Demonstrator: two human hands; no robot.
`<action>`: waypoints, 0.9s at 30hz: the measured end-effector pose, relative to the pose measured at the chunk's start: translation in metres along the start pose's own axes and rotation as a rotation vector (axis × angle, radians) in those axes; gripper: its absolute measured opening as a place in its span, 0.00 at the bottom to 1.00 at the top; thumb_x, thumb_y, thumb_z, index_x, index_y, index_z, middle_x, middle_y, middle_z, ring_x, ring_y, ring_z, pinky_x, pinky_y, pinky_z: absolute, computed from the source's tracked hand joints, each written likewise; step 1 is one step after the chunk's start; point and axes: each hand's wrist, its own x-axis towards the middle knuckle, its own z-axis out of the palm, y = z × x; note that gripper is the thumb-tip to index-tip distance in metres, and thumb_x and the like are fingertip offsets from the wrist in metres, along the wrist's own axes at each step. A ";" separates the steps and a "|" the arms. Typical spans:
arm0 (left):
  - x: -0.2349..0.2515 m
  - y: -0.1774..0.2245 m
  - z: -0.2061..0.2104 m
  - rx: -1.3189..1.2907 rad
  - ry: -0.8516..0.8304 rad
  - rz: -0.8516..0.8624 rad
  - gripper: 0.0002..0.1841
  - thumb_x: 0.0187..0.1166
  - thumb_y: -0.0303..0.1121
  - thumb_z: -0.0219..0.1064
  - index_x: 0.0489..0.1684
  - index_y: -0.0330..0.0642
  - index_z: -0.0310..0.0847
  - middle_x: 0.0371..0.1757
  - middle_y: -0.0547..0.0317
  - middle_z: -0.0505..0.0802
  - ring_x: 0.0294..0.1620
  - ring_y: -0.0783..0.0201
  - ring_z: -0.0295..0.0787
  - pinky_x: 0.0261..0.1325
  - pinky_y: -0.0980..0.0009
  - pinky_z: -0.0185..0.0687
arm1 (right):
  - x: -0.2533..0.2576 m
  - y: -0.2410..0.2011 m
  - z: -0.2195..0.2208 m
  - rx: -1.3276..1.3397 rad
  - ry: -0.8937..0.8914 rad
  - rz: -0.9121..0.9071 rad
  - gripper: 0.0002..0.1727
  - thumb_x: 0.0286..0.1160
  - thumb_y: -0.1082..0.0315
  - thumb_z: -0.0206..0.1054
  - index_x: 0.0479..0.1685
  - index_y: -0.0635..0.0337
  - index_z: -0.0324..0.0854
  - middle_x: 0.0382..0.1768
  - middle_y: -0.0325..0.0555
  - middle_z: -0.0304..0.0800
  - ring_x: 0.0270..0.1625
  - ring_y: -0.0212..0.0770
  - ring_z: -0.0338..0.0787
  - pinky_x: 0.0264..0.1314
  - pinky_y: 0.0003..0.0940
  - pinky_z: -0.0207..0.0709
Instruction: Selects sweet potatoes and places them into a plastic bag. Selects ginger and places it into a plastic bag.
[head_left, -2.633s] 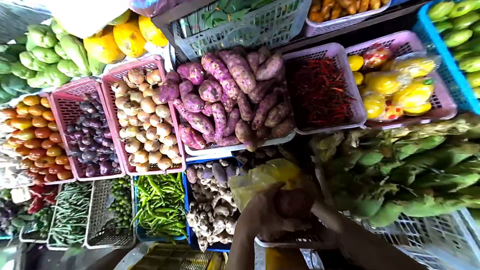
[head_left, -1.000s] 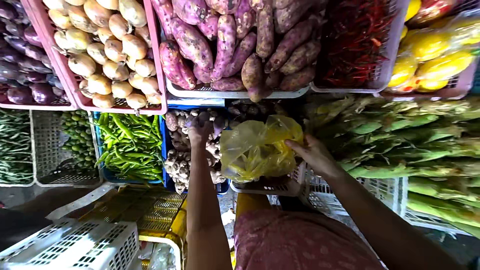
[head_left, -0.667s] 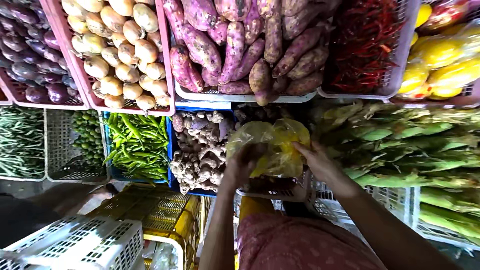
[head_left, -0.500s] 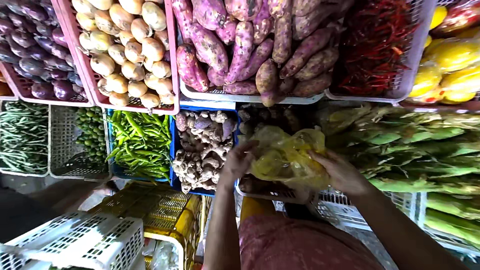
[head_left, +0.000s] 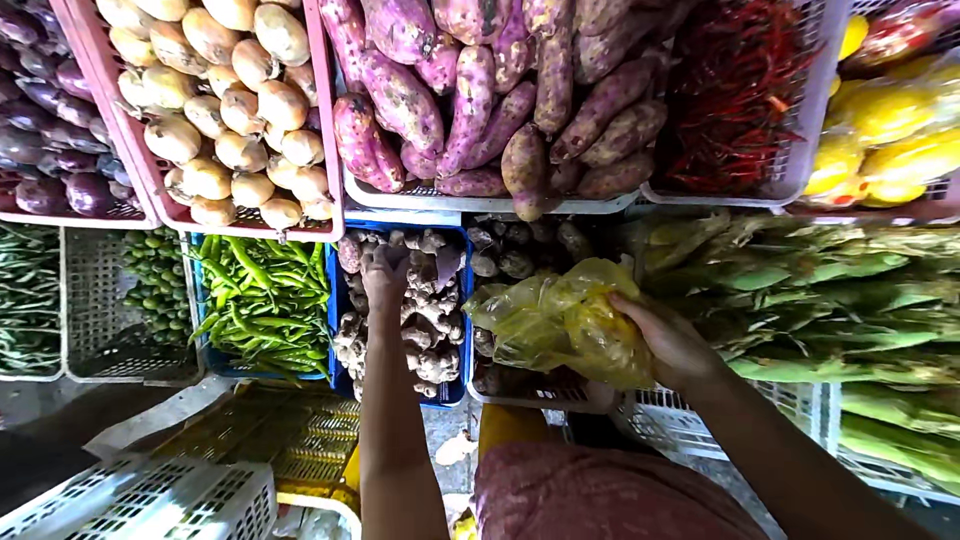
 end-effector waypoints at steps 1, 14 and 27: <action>-0.018 0.003 -0.008 -0.115 -0.024 0.038 0.31 0.78 0.36 0.75 0.78 0.34 0.72 0.72 0.30 0.82 0.69 0.36 0.83 0.71 0.39 0.78 | 0.001 -0.001 0.001 0.024 0.010 -0.001 0.23 0.90 0.57 0.57 0.78 0.59 0.71 0.57 0.47 0.87 0.54 0.34 0.90 0.56 0.33 0.86; -0.147 0.095 0.087 -0.308 -0.554 0.336 0.36 0.82 0.35 0.70 0.89 0.32 0.60 0.86 0.31 0.69 0.84 0.43 0.72 0.85 0.54 0.69 | -0.014 -0.020 0.004 0.199 0.046 0.001 0.12 0.92 0.60 0.51 0.55 0.55 0.78 0.32 0.36 0.89 0.31 0.28 0.90 0.32 0.27 0.87; 0.017 0.039 -0.050 0.156 0.040 -0.437 0.35 0.89 0.40 0.60 0.86 0.22 0.54 0.87 0.21 0.61 0.88 0.32 0.59 0.87 0.45 0.58 | 0.007 -0.030 0.010 0.117 0.212 -0.029 0.13 0.91 0.57 0.54 0.56 0.54 0.79 0.34 0.32 0.87 0.33 0.24 0.88 0.36 0.24 0.86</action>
